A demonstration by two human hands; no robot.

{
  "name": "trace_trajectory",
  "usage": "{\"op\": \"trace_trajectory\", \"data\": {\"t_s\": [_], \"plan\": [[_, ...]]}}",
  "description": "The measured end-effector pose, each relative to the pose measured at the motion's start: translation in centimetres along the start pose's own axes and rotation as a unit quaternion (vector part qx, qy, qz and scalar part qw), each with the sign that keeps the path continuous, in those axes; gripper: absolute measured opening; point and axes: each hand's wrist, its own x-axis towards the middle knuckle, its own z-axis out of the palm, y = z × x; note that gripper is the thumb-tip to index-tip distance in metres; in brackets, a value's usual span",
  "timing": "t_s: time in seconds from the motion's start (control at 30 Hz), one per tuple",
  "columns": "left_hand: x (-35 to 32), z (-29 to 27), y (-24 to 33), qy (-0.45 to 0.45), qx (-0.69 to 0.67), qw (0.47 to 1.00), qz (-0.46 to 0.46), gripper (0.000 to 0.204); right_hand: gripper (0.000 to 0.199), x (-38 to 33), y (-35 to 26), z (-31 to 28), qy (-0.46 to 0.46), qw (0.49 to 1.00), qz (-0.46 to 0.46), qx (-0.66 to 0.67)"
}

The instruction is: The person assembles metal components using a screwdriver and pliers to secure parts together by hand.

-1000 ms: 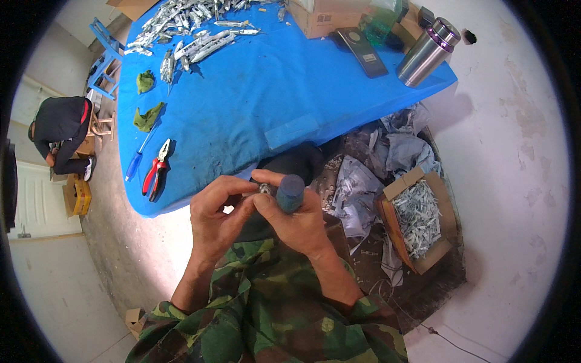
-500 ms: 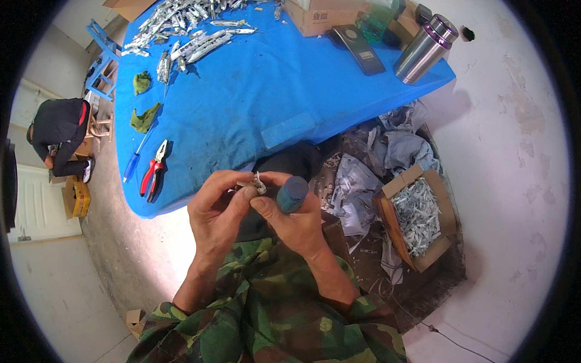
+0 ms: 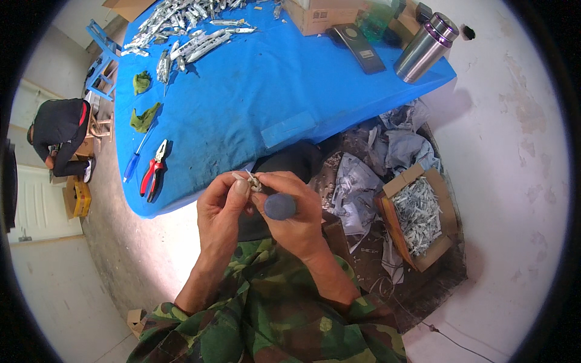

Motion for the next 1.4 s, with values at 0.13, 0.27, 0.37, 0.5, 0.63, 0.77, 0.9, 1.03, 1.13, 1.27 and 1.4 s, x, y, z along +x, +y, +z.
{"op": "trace_trajectory", "data": {"t_s": [0.13,0.27,0.37,0.5,0.63,0.77,0.9,1.03,1.13,1.27,1.4], "plan": [[0.4,-0.3,-0.7,-0.009,-0.003,1.0,0.015,0.024,0.033,-0.2,0.0,0.1,0.006,1.0,0.007,-0.011],[0.1,0.4,-0.7,-0.002,-0.034,0.999,0.042,0.021,0.026,-1.0,-0.2,0.5,0.014,0.987,0.14,0.075],[0.1,0.6,-0.7,-0.002,-0.034,0.999,0.027,0.021,0.022,-1.2,-0.3,0.2,0.014,0.982,0.165,0.096],[0.0,0.3,-0.5,0.008,-0.061,0.998,0.009,0.023,0.019,-0.5,-1.3,0.5,0.024,0.963,0.205,0.174],[0.8,-0.8,-0.1,-0.023,-0.067,0.997,0.008,0.024,0.018,0.2,-0.8,0.0,-0.003,0.942,0.249,0.226],[1.6,-2.0,-0.6,-0.048,-0.099,0.993,-0.043,0.025,0.018,0.1,-0.4,-0.7,-0.014,0.923,0.297,0.242],[1.8,-2.3,-0.6,-0.069,-0.088,0.992,-0.063,0.023,0.02,0.0,-0.5,-0.9,-0.046,0.922,0.305,0.234],[1.8,-2.3,-0.7,-0.07,-0.083,0.992,-0.06,0.021,0.021,0.0,0.1,-1.4,-0.083,0.928,0.309,0.191],[1.9,-2.7,-1.1,-0.085,-0.084,0.99,-0.075,0.022,0.021,0.0,-0.2,-1.4,-0.08,0.924,0.311,0.207],[1.5,-2.4,-1.5,-0.077,-0.012,0.997,-0.003,0.024,0.019,0.2,-0.5,-1.6,-0.081,0.917,0.32,0.224],[1.8,-2.4,-3.1,-0.043,0.071,0.996,0.043,0.024,0.017,0.1,-0.5,-2.2,-0.087,0.91,0.315,0.253]]}}
